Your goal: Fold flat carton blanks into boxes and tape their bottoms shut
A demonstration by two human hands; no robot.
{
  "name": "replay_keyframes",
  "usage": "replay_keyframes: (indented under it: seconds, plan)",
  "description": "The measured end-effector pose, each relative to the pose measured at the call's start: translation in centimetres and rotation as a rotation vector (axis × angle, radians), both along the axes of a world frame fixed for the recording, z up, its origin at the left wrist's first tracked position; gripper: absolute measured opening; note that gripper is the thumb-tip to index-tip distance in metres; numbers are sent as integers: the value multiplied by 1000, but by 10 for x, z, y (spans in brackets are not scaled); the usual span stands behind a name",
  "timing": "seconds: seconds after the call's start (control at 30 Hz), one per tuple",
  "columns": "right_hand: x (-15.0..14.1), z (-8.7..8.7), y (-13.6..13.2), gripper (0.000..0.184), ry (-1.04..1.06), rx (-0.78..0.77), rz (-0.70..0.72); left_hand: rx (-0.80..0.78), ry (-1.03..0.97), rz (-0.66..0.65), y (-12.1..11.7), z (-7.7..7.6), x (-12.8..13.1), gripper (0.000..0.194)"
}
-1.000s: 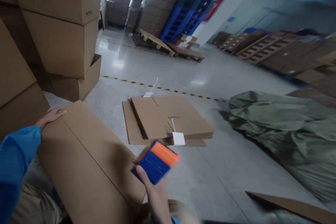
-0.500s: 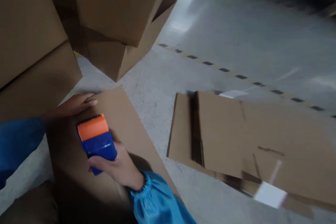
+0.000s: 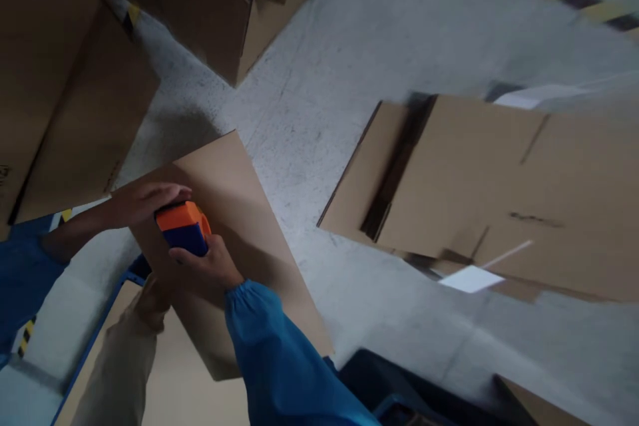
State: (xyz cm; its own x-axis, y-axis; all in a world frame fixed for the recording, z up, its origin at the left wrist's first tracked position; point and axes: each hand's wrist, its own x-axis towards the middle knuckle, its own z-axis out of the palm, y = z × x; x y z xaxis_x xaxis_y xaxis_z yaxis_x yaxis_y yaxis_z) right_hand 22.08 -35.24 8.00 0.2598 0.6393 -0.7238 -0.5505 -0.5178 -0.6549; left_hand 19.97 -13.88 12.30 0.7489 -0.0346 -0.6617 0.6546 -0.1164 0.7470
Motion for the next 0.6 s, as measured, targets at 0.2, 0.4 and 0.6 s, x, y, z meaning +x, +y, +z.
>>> replay_keyframes:
  seconds: [0.2,0.4,0.6]
  plan:
    - [-6,6,4,44,37,-13,-49,-29,139,32,21,3,6,51]
    - [-3,9,6,43,66,-24,-57,-34,149,-91,30,-18,22,48]
    - [4,10,9,43,123,-37,-47,-78,126,-273,36,-33,33,33]
